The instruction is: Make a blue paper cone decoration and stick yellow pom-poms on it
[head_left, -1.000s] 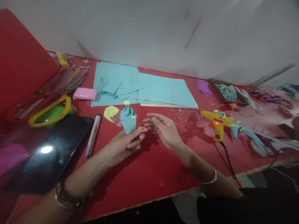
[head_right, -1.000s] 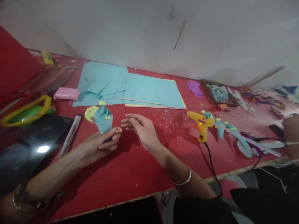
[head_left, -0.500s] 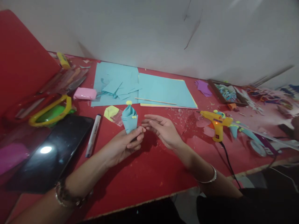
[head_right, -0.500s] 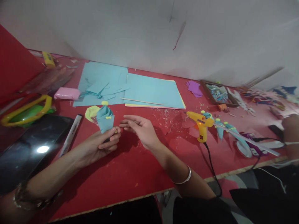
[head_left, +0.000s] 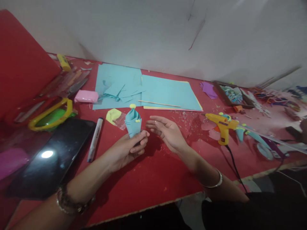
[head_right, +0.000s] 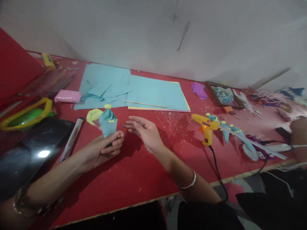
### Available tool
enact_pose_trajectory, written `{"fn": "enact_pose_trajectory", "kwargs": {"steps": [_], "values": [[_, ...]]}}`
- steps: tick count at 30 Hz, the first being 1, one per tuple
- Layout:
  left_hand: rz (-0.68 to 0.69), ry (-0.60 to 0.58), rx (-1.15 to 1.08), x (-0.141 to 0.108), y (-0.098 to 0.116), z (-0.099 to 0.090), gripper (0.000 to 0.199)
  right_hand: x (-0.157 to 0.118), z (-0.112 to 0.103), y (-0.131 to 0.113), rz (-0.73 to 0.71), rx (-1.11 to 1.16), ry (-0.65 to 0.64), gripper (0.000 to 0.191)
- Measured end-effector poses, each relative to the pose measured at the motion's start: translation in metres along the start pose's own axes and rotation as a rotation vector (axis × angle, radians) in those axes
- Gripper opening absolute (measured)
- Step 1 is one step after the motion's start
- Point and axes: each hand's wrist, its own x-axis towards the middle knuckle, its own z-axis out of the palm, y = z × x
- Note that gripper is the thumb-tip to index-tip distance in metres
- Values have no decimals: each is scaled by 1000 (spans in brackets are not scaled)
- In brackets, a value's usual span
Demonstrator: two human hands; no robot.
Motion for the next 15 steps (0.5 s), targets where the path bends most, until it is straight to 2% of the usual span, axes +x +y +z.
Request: {"fn": "enact_pose_trajectory", "kwargs": {"steps": [6,10,15], "values": [[14,0,19,1,0,0,21,0,-1,0,-6,-57,14,10],[-13,5,20,0,1,0,23,1,-2,0,6,1,10,8],[-29,9,32,-1,1,1,24,2,-1,-3,107,94,2,20]]}}
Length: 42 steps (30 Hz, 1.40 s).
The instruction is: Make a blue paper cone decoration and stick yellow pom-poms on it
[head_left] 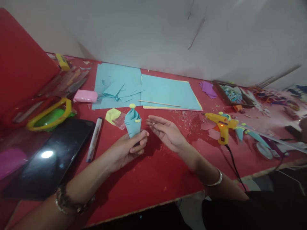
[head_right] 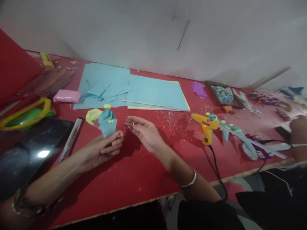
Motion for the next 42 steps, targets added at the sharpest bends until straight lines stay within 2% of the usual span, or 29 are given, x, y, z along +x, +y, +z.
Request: {"fn": "enact_pose_trajectory", "kwargs": {"steps": [6,20,31,42], "values": [[2,3,23,0,1,1,23,-1,2,-2,18,16,-32,17],[0,-4,11,0,0,-1,23,-1,-1,1,15,-24,-7,17],[19,-5,40,-1,2,2,23,-3,2,-3,23,13,-142,29],[34,-17,56,0,1,1,25,-4,2,-5,68,29,-174,33]]}}
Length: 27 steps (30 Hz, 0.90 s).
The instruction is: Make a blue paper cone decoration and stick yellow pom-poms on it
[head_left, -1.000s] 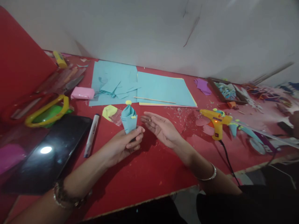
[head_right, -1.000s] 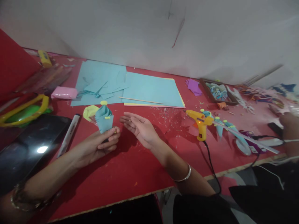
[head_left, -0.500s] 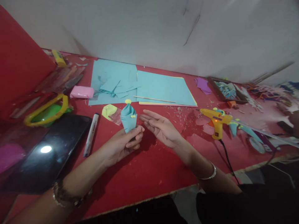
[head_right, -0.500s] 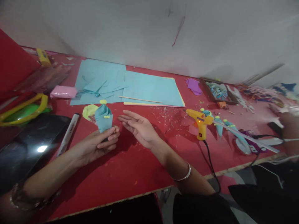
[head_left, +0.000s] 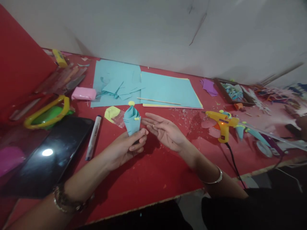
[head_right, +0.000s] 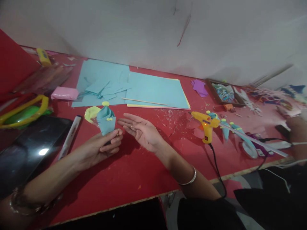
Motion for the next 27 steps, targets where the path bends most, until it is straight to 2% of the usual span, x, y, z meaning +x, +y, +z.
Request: {"fn": "enact_pose_trajectory", "kwargs": {"steps": [10,16,19,22,27], "values": [[-16,18,-33,-1,0,0,21,1,-2,3,-45,-61,92,22],[-14,19,-24,0,0,0,21,0,-1,2,-49,-56,-2,31],[-9,21,-14,0,0,0,22,0,-2,2,-29,3,-18,26],[-15,19,-5,0,0,0,23,-1,-2,2,-5,-2,25,18],[-18,15,7,0,1,0,27,0,-2,1,-61,13,5,15]]}}
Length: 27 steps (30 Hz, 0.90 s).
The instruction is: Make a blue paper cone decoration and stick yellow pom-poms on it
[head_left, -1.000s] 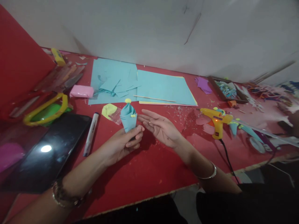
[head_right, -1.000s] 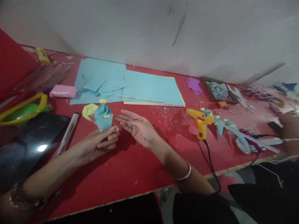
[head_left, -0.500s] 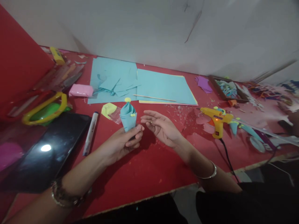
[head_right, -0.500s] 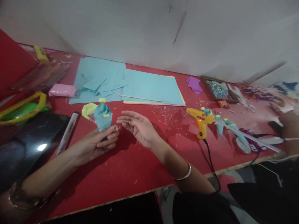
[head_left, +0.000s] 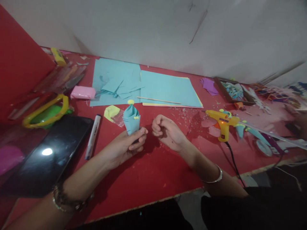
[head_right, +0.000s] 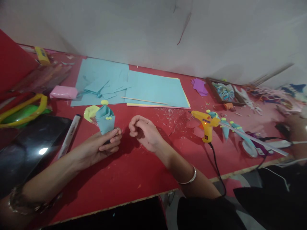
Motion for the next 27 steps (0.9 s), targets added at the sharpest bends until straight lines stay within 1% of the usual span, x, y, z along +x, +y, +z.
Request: {"fn": "enact_pose_trajectory", "kwargs": {"steps": [4,8,11,13,16,19,23,27], "values": [[0,14,-1,0,0,0,27,0,0,-1,-25,19,-44,16],[0,28,-17,1,0,0,25,-1,0,-1,-3,102,-85,18],[-3,23,-24,1,0,0,25,-1,-1,0,4,139,-88,19],[-6,17,-23,1,0,-1,26,-1,-2,1,-6,151,-113,16],[-11,16,-20,1,0,0,28,-2,-2,2,-15,165,-188,7],[-1,17,-19,1,0,1,30,-4,-2,1,2,153,-237,4],[10,25,-22,1,0,1,28,-4,-3,1,15,124,-264,8],[6,27,-23,1,-2,-1,28,-3,-6,2,34,134,-259,9]]}}
